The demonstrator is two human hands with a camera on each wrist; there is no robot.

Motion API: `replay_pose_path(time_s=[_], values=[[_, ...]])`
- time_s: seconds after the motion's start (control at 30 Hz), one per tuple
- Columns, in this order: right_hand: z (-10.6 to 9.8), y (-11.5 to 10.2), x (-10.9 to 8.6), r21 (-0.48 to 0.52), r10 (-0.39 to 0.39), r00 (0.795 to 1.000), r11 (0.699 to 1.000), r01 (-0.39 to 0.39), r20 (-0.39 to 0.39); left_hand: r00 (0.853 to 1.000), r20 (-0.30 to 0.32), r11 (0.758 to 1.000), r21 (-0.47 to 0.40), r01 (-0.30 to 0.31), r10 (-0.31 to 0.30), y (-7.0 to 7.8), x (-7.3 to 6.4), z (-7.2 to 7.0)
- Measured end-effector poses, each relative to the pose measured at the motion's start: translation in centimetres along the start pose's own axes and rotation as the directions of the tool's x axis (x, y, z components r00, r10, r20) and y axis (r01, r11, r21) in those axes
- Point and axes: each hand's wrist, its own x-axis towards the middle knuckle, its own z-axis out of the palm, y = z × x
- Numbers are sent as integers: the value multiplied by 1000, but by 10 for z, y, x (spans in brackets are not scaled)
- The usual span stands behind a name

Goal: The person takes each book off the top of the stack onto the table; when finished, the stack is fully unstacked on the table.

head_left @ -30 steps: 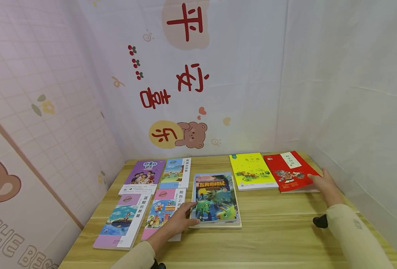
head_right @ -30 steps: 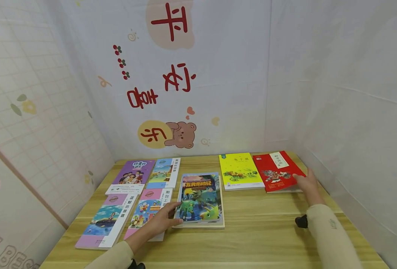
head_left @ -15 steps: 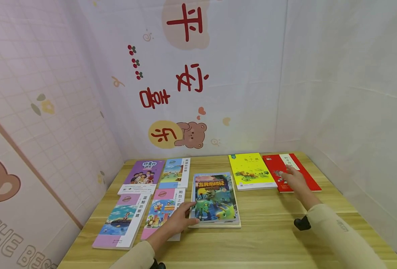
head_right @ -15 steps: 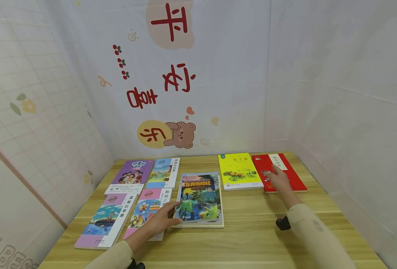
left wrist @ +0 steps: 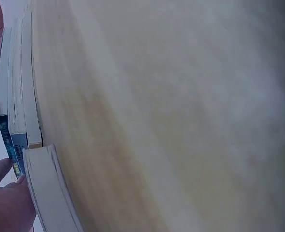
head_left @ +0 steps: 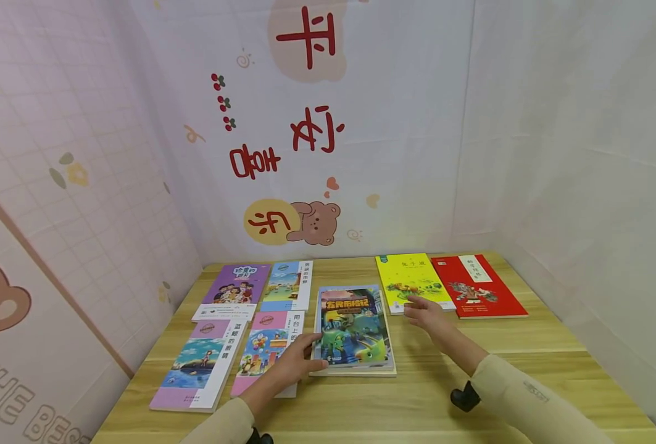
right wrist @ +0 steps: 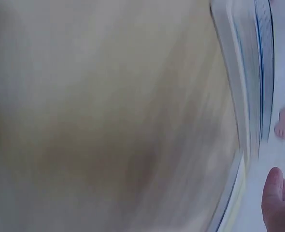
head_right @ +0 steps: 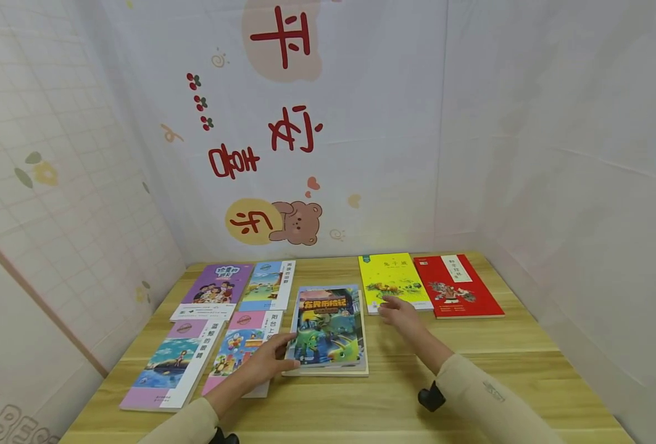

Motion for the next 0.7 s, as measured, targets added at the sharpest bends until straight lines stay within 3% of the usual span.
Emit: replay_pose_path(time_s=[0.23, 0.4, 0.7], values=[[31, 11, -19, -59, 48, 999, 997, -48, -3, 1000, 12, 999, -49, -15, 16, -2, -1, -2], [41, 22, -24, -139, 51, 999, 989, -53, -18, 999, 29, 998, -59, -36, 38, -5, 0, -4], [51, 30, -29, -149, 43, 998, 988, -48, -39, 997, 68, 998, -58, -31, 35, -4, -1, -5]])
